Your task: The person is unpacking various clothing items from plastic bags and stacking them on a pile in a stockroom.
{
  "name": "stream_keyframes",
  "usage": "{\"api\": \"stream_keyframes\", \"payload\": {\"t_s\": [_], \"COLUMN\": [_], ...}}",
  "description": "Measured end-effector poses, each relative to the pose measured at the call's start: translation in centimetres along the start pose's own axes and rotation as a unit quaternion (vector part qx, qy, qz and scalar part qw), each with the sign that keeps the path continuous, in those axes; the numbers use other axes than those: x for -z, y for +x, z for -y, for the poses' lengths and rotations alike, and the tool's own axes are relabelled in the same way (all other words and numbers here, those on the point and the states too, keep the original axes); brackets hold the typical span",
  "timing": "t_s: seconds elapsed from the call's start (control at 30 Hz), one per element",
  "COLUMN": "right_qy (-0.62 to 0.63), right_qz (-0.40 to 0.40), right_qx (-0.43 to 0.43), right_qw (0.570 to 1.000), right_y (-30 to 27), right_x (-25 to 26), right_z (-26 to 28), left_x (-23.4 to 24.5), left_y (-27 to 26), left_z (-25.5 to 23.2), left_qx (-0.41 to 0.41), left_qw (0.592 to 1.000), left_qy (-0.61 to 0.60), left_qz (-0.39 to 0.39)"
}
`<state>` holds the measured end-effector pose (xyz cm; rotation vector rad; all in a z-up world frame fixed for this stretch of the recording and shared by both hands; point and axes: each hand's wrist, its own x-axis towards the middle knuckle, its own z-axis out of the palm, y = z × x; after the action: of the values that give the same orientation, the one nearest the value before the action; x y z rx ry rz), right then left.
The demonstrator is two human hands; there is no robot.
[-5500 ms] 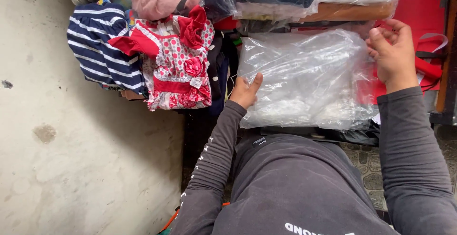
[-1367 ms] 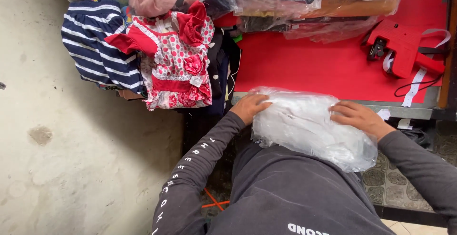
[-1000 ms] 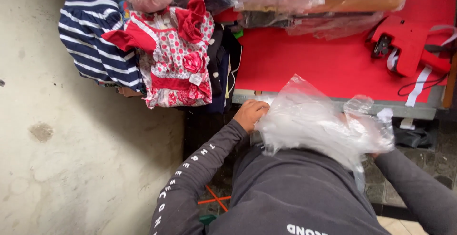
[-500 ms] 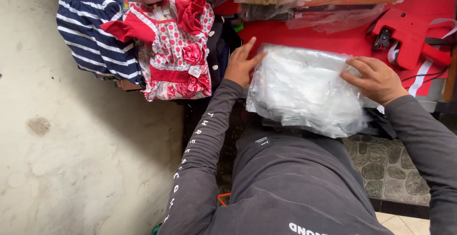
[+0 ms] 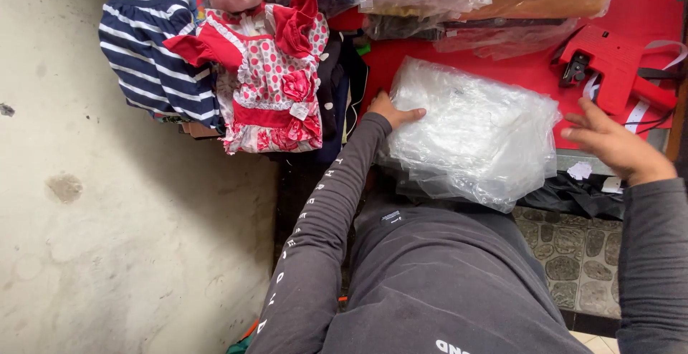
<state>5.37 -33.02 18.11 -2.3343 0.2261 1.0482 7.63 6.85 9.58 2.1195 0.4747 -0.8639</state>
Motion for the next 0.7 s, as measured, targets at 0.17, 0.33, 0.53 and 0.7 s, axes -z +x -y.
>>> {"api": "stream_keyframes", "payload": {"t_s": [0.17,0.33,0.53,0.7], "right_qy": [0.201,0.342,0.25,0.276], "right_qz": [-0.171,-0.098,0.125,0.125], "right_qx": [0.073,-0.105,-0.165,-0.169], "right_qw": [0.962,0.929,0.946,0.938], "right_y": [1.2,3.8,2.3,2.0], "right_x": [-9.1,-13.0,-12.8,-13.8], "right_z": [0.2,-7.9,-9.9,-8.8], "left_x": [-3.8,-4.4,-18.2,-18.4], "left_y": [0.4,-6.5,9.0,9.2], "left_z": [2.4,2.1,21.7,20.9], "left_qx": [-0.042,0.059,-0.23,-0.159], "left_qw": [0.997,0.988,0.889,0.917], "left_qy": [0.008,-0.136,0.32,0.264], "left_qz": [-0.062,0.045,0.234,0.253]}}
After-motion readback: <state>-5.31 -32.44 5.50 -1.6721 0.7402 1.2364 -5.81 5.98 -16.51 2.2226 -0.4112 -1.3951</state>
